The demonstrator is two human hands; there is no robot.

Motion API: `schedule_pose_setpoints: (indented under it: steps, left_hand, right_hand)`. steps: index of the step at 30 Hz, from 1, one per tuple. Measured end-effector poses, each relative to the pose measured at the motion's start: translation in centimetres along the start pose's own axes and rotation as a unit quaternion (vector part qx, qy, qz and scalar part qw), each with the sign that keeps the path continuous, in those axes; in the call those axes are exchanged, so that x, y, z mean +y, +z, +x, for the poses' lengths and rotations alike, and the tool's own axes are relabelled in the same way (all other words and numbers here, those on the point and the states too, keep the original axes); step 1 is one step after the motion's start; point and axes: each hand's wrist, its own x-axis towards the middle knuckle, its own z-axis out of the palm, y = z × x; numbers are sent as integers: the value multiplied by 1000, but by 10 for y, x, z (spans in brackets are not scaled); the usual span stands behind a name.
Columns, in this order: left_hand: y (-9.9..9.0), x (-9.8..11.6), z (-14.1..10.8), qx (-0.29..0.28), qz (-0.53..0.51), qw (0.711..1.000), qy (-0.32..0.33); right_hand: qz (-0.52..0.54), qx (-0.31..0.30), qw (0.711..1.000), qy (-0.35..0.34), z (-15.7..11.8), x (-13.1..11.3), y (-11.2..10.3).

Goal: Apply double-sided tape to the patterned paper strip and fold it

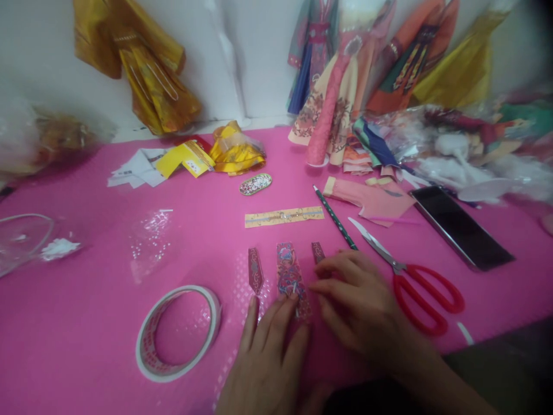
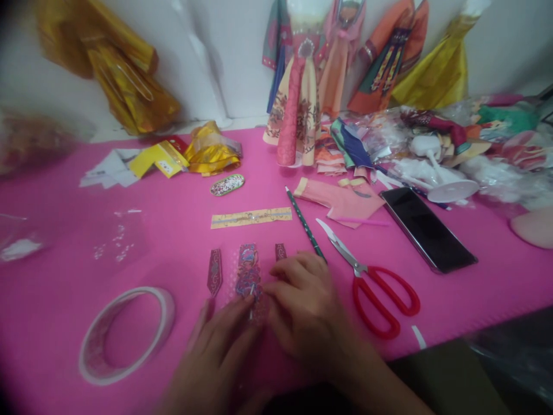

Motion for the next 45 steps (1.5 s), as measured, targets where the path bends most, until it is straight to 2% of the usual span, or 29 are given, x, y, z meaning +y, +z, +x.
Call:
schedule_pose_setpoints:
  steps: [10,17,27,35,41,45]
  left_hand:
    - [-3,2,3,-11,-4,1000,-5]
    - [-5,4,7,3,2,1000,2]
    - [-5,6,12,28,-2,1000,-10]
    - [-8,7,11,19,-28,999,-18]
    - [-5,6,5,-9,-26,1000,-14]
    - [-7,7,8,2,-21,1000,-16]
  right_hand:
    - [5,13,1000,-4,1,-4,7]
    - [3,-15,1000,-16,2,-5,8]
    - [-12,-18,1000,-9,1,-4,9]
    - [-26,-27,999,-4,2,-5,8]
    - [-34,-39,999,-5,3,-5,9]
    - [-36,-42,998,6,4,-5,11]
